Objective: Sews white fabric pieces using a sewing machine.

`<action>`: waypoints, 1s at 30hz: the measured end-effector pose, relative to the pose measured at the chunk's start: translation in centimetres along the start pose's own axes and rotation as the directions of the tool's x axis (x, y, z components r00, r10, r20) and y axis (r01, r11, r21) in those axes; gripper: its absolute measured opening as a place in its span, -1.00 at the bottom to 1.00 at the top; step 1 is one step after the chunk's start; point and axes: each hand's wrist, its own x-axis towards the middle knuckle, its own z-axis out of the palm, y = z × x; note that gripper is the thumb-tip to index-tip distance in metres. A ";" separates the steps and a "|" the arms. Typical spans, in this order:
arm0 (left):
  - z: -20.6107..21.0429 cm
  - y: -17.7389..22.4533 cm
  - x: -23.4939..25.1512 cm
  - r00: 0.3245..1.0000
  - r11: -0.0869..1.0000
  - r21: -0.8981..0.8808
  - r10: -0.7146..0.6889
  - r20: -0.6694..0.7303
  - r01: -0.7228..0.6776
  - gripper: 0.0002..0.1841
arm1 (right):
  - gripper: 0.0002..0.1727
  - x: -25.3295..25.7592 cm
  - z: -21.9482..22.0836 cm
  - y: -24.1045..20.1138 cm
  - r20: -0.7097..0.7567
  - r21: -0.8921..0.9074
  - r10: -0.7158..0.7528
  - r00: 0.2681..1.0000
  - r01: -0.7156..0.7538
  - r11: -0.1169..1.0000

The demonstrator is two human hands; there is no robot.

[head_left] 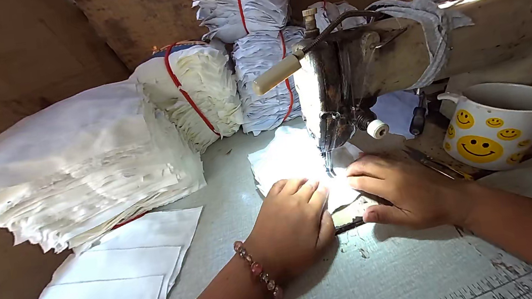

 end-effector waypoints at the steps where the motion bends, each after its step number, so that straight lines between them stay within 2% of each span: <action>1: -0.1 0.0 0.0 0.999 1.000 -0.001 -0.017 0.033 0.017 -0.44 | -0.17 0.0 0.0 0.0 0.000 -0.010 0.008 1.000 -0.008 1.000; 4: 0.0 -0.2 0.2 0.996 0.998 0.017 -0.054 0.072 0.053 -0.41 | -0.17 0.2 0.0 -0.2 0.018 -0.024 0.056 0.998 -0.056 0.998; 8: -0.3 -0.4 0.6 0.971 0.989 -0.004 -0.142 0.193 0.146 -0.37 | -0.13 0.7 -0.4 -0.5 0.155 0.027 0.203 0.967 -0.210 0.977; 11: -2.2 -1.5 1.5 0.863 0.946 -0.123 -0.215 0.457 0.300 -0.36 | -0.12 0.9 -0.9 -0.6 0.260 0.049 0.280 0.924 -0.302 0.952; 12: -3.2 -2.3 1.4 0.845 0.931 -0.163 -0.209 0.491 0.325 -0.39 | -0.12 0.9 -0.9 -0.6 0.268 0.052 0.283 0.921 -0.307 0.950; 15: -7.6 -5.6 -1.2 0.897 0.888 -0.323 -0.186 0.401 0.328 -0.48 | -0.10 0.7 -0.2 0.0 0.198 0.049 0.274 0.941 -0.289 0.956; 17: -10.6 -8.1 -4.7 0.917 0.888 -0.339 -0.188 0.351 0.312 -0.51 | -0.11 0.4 0.2 0.3 0.172 0.047 0.288 0.942 -0.300 0.953; 20: -12.0 -11.8 -12.5 0.963 0.956 -0.158 -0.227 0.144 0.249 -0.56 | -0.12 0.3 0.6 0.7 0.132 0.036 0.307 0.942 -0.314 0.949; 21: -11.8 -12.8 -15.2 0.955 0.957 -0.092 -0.263 0.135 0.276 -0.55 | -0.13 0.3 0.7 0.8 0.125 0.032 0.306 0.944 -0.312 0.949; 23: -10.7 -13.8 -19.6 0.901 0.924 -0.040 -0.361 0.241 0.380 -0.42 | -0.16 0.5 0.6 0.9 0.132 0.028 0.310 0.942 -0.316 0.948; 25: -9.2 -12.8 -20.9 0.849 0.875 -0.092 -0.428 0.310 0.475 -0.36 | -0.22 0.7 0.3 1.1 0.091 0.040 0.298 0.950 -0.302 0.952; 27: -8.7 -9.9 -18.8 0.838 0.860 -0.139 -0.421 0.347 0.490 -0.38 | -0.29 0.9 0.0 1.1 -0.023 0.055 0.282 0.959 -0.281 0.958; 28: -8.4 -7.9 -17.3 0.846 0.867 -0.172 -0.383 0.370 0.468 -0.39 | -0.33 0.9 -0.4 0.9 -0.062 0.068 0.281 0.958 -0.277 0.959; 30: -7.3 -3.4 -14.2 0.908 0.913 -0.220 -0.263 0.327 0.343 -0.42 | -0.41 0.6 -1.1 0.4 -0.079 0.099 0.286 0.955 -0.278 0.956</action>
